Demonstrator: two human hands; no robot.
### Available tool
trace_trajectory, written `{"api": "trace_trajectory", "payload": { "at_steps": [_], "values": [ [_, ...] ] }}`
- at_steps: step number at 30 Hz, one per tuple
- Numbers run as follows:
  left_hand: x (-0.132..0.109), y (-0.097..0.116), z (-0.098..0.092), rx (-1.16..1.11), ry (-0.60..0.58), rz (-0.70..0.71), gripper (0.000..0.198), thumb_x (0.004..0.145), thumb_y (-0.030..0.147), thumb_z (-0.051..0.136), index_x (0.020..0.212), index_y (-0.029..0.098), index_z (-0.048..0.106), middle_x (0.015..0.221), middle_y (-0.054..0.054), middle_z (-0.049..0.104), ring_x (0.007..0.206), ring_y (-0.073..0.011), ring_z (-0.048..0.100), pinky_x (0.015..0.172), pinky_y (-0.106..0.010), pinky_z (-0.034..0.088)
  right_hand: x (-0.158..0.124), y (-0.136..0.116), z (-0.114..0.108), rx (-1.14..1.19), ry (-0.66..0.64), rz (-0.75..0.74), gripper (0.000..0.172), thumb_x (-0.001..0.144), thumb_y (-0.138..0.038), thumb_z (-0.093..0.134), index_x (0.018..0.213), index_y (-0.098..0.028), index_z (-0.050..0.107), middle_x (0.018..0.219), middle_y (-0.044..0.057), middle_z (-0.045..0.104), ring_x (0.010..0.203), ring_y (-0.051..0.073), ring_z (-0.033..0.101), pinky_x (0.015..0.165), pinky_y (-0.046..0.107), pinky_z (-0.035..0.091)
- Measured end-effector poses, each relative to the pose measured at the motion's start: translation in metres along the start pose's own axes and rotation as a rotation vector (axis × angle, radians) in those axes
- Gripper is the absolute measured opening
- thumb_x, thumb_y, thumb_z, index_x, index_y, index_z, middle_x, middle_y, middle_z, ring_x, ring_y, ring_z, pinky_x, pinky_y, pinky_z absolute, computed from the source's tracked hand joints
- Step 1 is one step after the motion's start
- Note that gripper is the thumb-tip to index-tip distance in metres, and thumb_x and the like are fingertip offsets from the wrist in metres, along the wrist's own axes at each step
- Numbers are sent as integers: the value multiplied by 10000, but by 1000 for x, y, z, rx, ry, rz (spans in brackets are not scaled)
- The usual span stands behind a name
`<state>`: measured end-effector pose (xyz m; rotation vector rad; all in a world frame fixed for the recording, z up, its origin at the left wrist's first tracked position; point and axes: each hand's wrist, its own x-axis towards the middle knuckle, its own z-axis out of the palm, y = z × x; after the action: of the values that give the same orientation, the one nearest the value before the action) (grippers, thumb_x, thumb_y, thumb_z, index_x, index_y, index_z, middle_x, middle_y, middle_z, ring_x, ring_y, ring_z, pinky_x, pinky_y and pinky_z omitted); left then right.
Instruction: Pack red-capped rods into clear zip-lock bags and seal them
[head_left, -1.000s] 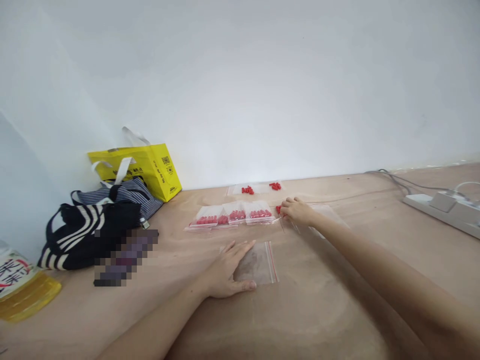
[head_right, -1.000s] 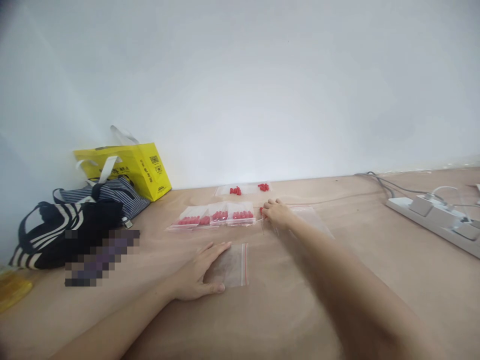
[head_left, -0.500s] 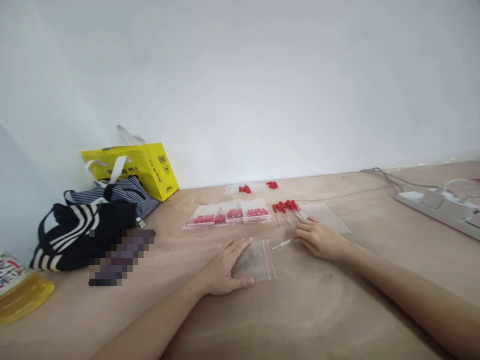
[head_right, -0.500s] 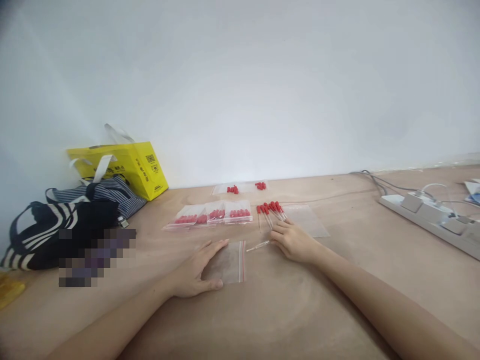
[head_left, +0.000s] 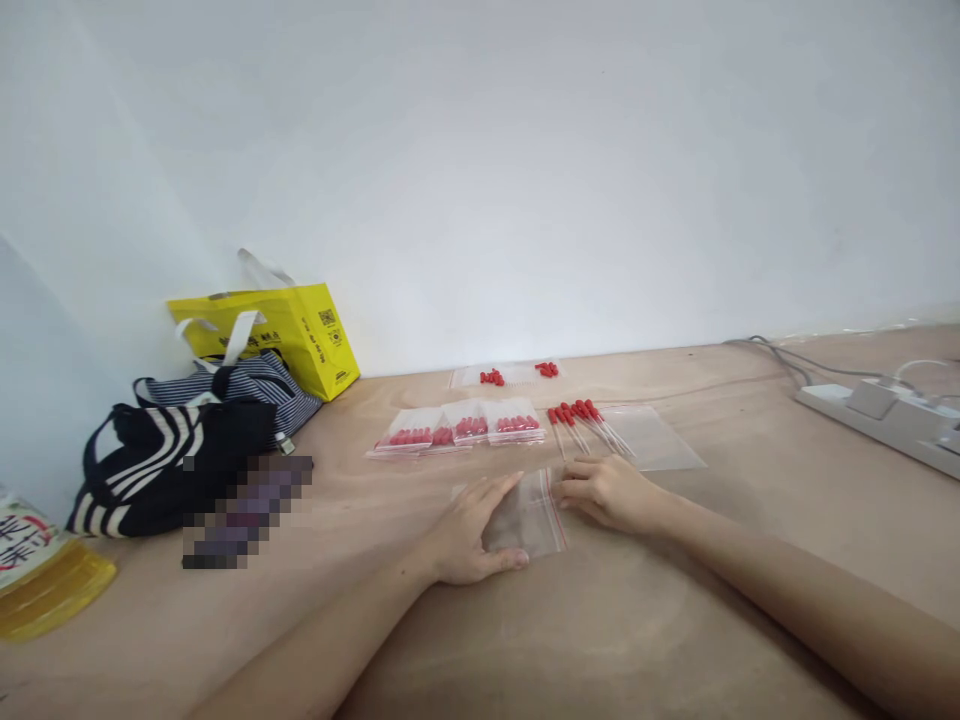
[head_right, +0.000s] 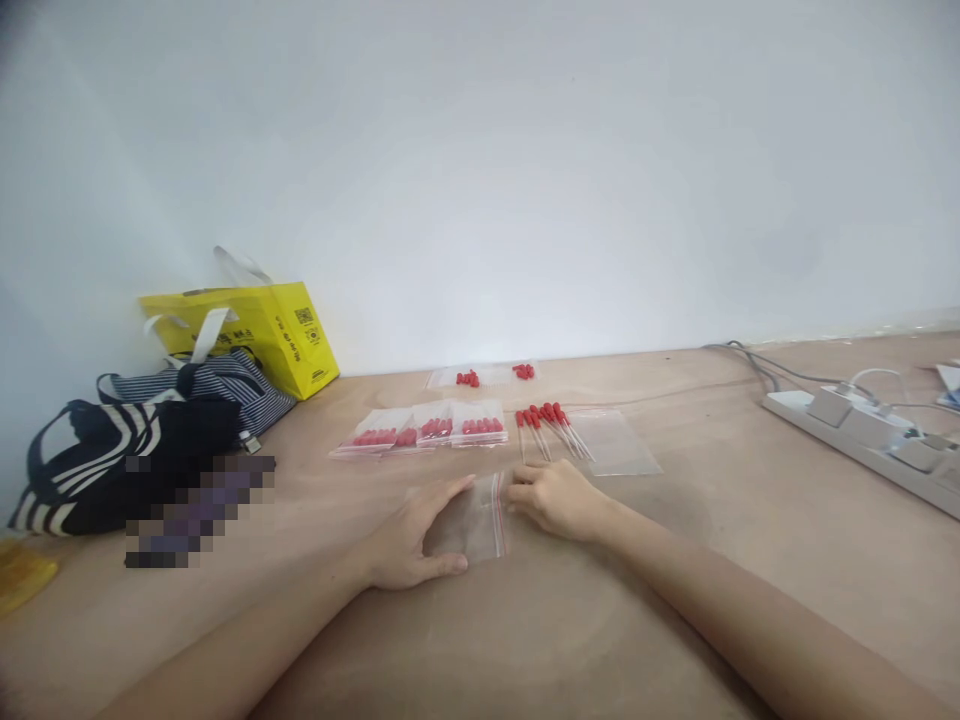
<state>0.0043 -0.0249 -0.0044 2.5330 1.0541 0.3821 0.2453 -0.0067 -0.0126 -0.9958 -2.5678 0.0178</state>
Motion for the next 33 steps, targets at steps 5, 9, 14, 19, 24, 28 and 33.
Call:
{"api": "trace_trajectory", "payload": {
  "at_steps": [5, 9, 14, 19, 24, 28, 33],
  "values": [
    [5, 2, 3, -45, 51, 3, 729, 707, 435, 579, 1303, 234, 210, 1221, -64, 457, 1105, -241, 427, 928, -382, 336, 7, -2, 4, 518, 3, 192, 103, 737, -267, 539, 754, -176, 585, 725, 14, 593, 667, 125, 538, 622, 240, 415],
    [-3, -4, -7, -61, -29, -40, 671, 763, 377, 524, 1315, 262, 162, 1245, -29, 462, 1162, -247, 370, 969, -434, 275, 2, 3, 13, 772, 38, 257, 157, 732, -290, 531, 799, -179, 620, 863, 37, 578, 778, 137, 546, 679, 265, 431],
    [-8, -8, -13, -49, -99, -68, 668, 768, 373, 512, 1320, 261, 152, 1288, -8, 426, 1250, -271, 219, 1011, -488, 171, -2, 6, 24, 992, 63, 421, 269, 652, -366, 628, 841, -177, 596, 614, -27, 526, 557, 90, 480, 541, 232, 399],
    [-7, -6, -10, -50, -62, -17, 640, 772, 343, 515, 1312, 252, 182, 1271, -15, 448, 1214, -232, 310, 1029, -458, 151, 2, -3, 27, 1141, 55, 406, 281, 631, -380, 648, 772, -166, 531, 563, -55, 474, 512, 66, 427, 515, 213, 354],
    [-5, -7, -8, -61, -36, 0, 638, 771, 357, 522, 1309, 252, 195, 1267, -18, 453, 1213, -223, 316, 1034, -444, 152, 4, -6, 28, 1280, 1, 358, 332, 639, -332, 641, 876, -181, 465, 712, -25, 560, 636, 80, 510, 603, 227, 394],
    [-1, -6, -5, -60, -28, 18, 632, 767, 355, 530, 1304, 243, 216, 1268, -31, 451, 1198, -220, 341, 1024, -430, 190, 11, -4, 30, 1280, -4, 510, 385, 586, -301, 670, 845, -191, 408, 621, -64, 548, 494, 60, 491, 460, 187, 376],
    [-3, -10, -6, -71, 86, -12, 585, 740, 386, 553, 1254, 218, 330, 1233, -70, 467, 1124, -234, 426, 942, -386, 334, 13, -2, 31, 1149, 9, 661, 407, 553, -289, 679, 804, -191, 374, 553, -84, 538, 358, 48, 451, 325, 152, 290]
  ]
}}
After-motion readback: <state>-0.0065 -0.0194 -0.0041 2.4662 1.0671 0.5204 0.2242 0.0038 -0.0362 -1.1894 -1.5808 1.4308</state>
